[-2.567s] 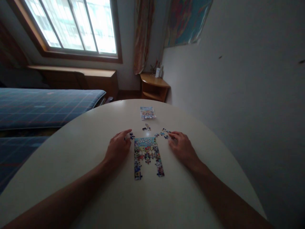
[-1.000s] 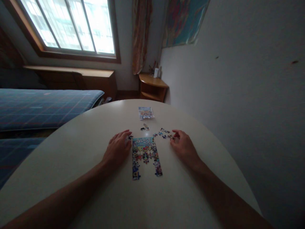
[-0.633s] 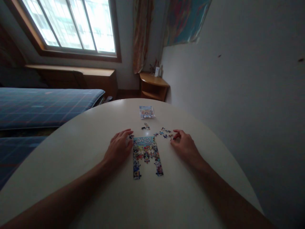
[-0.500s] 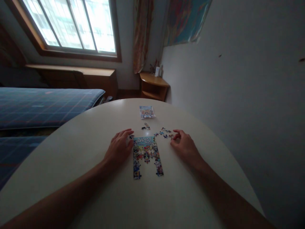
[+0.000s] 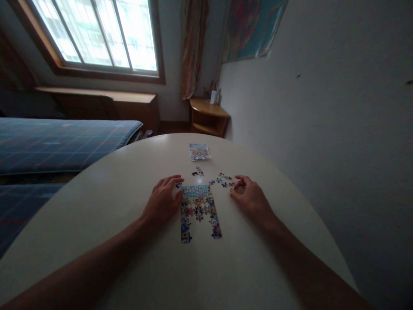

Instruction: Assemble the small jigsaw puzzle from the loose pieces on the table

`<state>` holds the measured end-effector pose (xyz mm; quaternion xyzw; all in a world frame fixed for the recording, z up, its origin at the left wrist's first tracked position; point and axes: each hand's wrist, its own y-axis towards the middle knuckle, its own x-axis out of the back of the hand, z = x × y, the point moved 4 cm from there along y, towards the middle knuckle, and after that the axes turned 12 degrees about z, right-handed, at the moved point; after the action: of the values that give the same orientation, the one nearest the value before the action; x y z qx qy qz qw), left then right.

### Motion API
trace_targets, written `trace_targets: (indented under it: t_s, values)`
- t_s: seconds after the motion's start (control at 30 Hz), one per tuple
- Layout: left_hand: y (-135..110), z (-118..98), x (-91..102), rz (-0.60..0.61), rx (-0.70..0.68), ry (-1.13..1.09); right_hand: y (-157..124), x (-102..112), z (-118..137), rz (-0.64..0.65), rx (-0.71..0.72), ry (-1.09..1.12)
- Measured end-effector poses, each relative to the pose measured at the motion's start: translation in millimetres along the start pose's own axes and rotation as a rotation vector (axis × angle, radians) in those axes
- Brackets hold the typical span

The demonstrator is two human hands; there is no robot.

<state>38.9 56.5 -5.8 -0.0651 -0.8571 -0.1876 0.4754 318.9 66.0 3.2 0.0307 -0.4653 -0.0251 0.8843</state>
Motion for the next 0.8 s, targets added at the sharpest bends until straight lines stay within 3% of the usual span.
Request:
trace_targets:
  t_s: [0.1,0.23,0.37,0.63,0.8]
  values:
    - [-2,-8,2.2,-0.019,-0.09,-0.006,-5,2,12,0.027,0.066,0.058]
    - [-6,-21,2.9,-0.015,-0.24,-0.01,-22,1,43,0.009,0.289,0.09]
    - [-12,-36,4.4,-0.012,-0.367,-0.068,-40,-7,65,0.036,0.402,0.105]
    - [-20,-59,3.8,0.004,-0.61,-0.081,-50,-18,75,0.12,0.537,0.269]
    - [-19,-59,5.6,-0.006,-0.642,-0.104,-53,-22,79,0.14,0.559,0.337]
